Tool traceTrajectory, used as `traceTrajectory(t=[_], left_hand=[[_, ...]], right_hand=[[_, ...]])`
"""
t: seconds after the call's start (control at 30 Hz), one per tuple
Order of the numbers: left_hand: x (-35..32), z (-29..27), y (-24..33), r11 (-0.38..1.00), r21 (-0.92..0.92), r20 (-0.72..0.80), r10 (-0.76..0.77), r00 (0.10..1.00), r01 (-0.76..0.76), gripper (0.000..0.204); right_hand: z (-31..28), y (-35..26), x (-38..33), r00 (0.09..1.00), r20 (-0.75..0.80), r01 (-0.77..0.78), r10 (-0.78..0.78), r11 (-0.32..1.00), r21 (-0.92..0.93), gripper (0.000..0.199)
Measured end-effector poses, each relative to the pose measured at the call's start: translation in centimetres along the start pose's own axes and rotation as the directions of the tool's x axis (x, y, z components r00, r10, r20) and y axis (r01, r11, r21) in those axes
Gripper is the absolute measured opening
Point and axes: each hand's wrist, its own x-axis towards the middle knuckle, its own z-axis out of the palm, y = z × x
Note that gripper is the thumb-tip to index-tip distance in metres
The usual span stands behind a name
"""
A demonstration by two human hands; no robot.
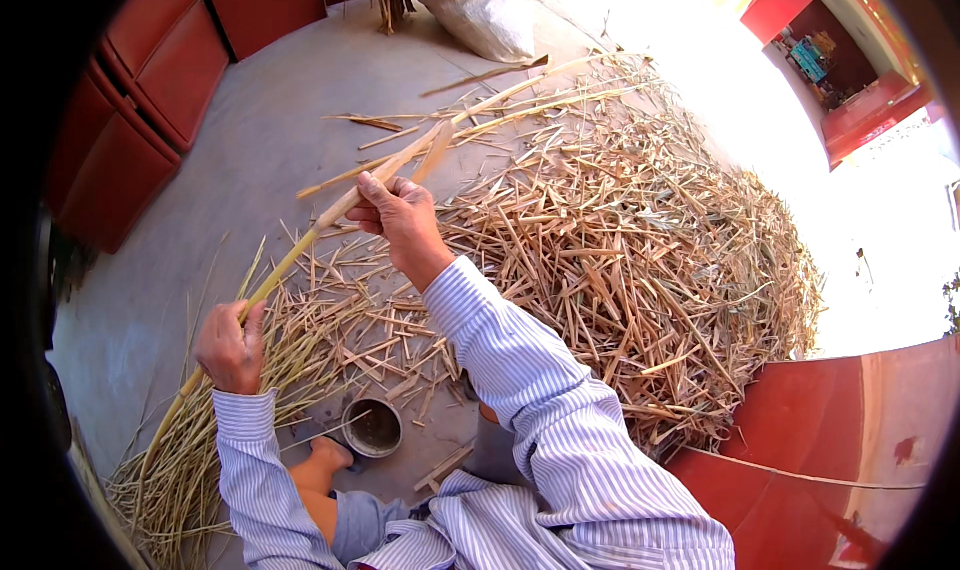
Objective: The person sits on the floor and repeatedly picks up long dried straw stalks. They pull off the outer layers and leaves by hand, separating the usable core from the waste. The processed stalks are placed in a pile to the left, while the discarded waste accumulates on the right.
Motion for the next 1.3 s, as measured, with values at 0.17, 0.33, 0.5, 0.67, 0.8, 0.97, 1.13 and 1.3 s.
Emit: traceTrajectory(t=[0.17,0.33,0.5,0.67,0.8,0.97,1.13,1.3], left_hand=[[0.1,-1.2,-1.3,0.993,-0.007,-0.002,-0.119,0.993,0.119,0.025],[0.9,-2.2,-3.0,0.958,-0.053,0.037,-0.281,0.959,0.283,0.028],[0.4,-3.1,-3.2,0.935,-0.156,0.088,-0.307,0.948,0.318,0.031],[-2.8,-5.4,-7.0,0.830,-0.277,0.422,-0.348,0.838,0.484,0.038],[-4.4,-8.2,-11.5,0.674,-0.282,0.560,-0.462,0.688,0.683,0.039],[-3.7,-6.5,-9.7,0.784,-0.306,0.395,-0.412,0.821,0.540,0.037],[-0.9,-2.8,-3.5,0.879,-0.232,0.252,-0.358,0.899,0.416,0.033],[-0.7,-3.0,-1.8,0.971,-0.161,0.026,-0.175,0.984,0.177,0.029]], right_hand=[[0.1,0.9,0.1,0.998,0.051,-0.020,0.020,1.000,0.008,0.022],[-4.2,-0.3,2.5,0.977,-0.209,0.118,-0.041,0.920,0.373,0.017],[-5.0,-2.0,2.5,0.997,0.009,-0.081,0.081,0.955,0.284,0.030],[-4.4,-3.4,3.1,0.970,0.146,0.138,-0.197,0.931,0.338,0.040],[-9.0,-4.8,3.8,0.951,0.112,0.224,-0.288,0.892,0.392,0.024],[-5.4,-3.4,2.2,0.946,0.258,0.125,-0.198,0.954,0.273,0.016],[-3.6,-2.8,2.0,0.958,0.177,0.197,-0.225,0.967,0.160,0.016],[-4.5,-2.1,2.8,0.977,-0.008,0.211,-0.211,0.974,0.083,0.022]])
